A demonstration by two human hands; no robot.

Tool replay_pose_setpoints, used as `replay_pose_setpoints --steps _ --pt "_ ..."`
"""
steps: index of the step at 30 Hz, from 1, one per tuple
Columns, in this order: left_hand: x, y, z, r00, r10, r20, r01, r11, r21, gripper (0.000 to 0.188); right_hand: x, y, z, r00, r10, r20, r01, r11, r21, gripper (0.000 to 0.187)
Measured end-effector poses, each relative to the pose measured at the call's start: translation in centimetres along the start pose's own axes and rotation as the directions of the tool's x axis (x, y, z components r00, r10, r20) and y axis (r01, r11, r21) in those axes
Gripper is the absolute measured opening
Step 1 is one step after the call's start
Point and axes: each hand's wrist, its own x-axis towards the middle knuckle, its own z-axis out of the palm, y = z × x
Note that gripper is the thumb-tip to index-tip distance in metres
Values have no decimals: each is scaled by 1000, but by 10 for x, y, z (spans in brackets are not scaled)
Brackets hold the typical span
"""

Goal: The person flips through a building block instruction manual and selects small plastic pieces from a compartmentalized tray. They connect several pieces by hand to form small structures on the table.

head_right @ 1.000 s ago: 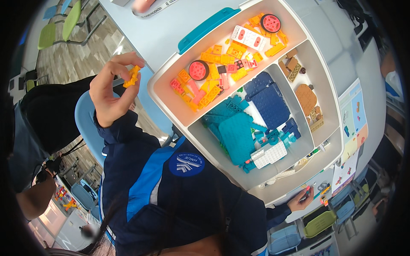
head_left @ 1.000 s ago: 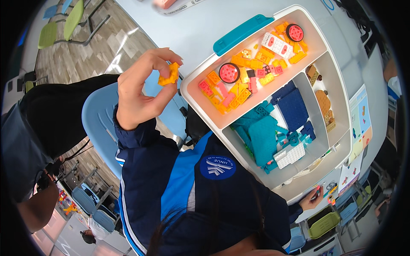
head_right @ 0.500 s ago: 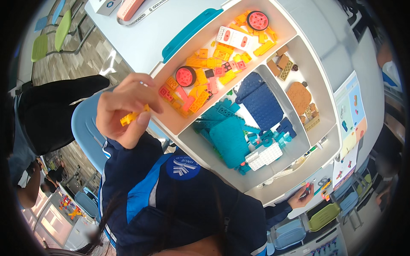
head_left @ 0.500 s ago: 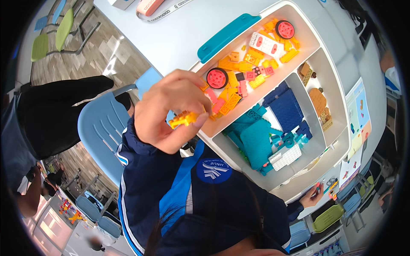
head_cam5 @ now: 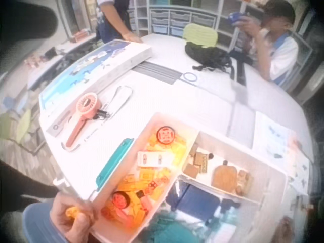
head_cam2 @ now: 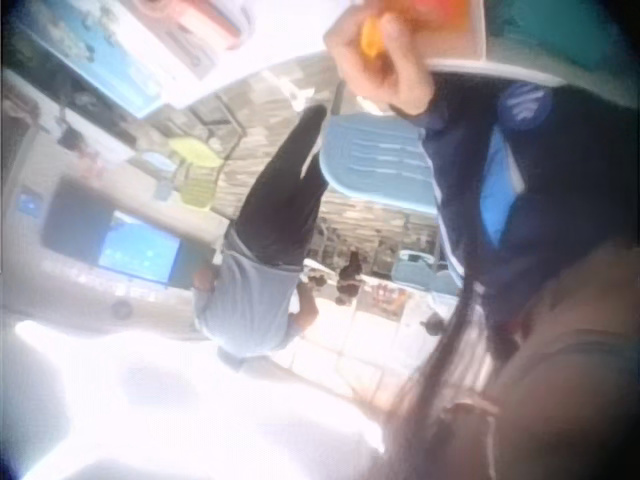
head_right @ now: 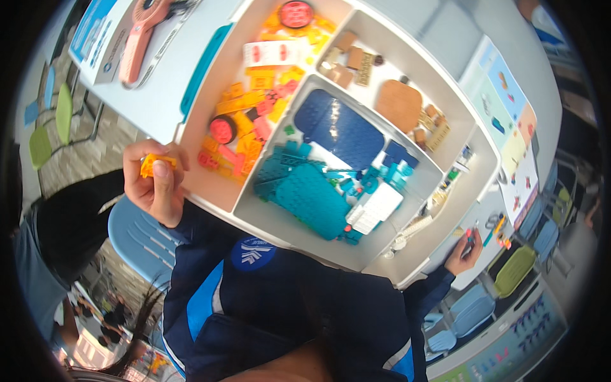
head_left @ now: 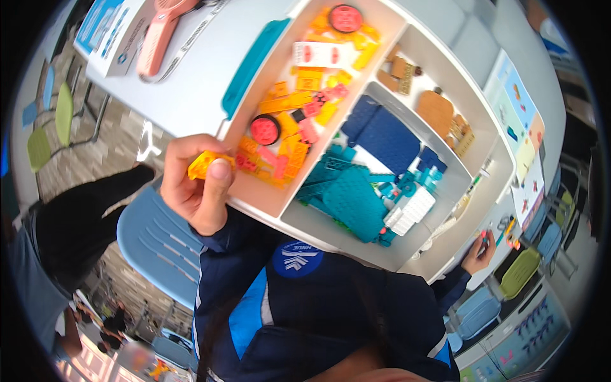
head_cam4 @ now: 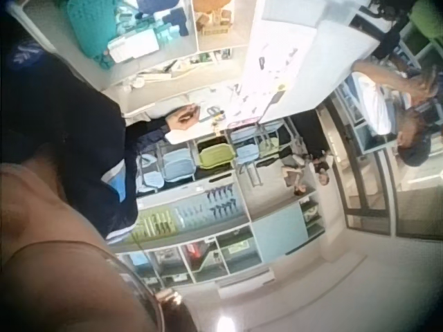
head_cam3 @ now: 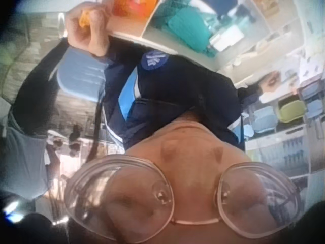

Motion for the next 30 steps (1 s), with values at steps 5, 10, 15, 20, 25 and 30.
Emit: replay_pose_setpoints --steps 5,10,15,20,25,30 --pt "4 11 5 986 -153 72 132 963 233 15 -1 -4 3 1000 15 -20 -15 1000 20 32" --pt "9 11 13 968 -215 127 184 959 217 13 -7 5 1 999 26 -38 -25 1000 11 31" --pt "8 7 13 983 -158 97 152 986 70 13 7 -8 5 999 -14 -38 15 999 35 31" --pt "13 2 18 982 -150 117 142 987 71 12 1 -12 1 998 -10 -60 12 1000 21 32" --pt "15 2 21 987 -121 102 112 989 95 12 2 -18 -1 998 -29 -64 31 999 34 32" --pt "14 -1 17 991 -99 93 89 990 113 13 1 -18 -4 999 -31 -38 33 999 36 32"
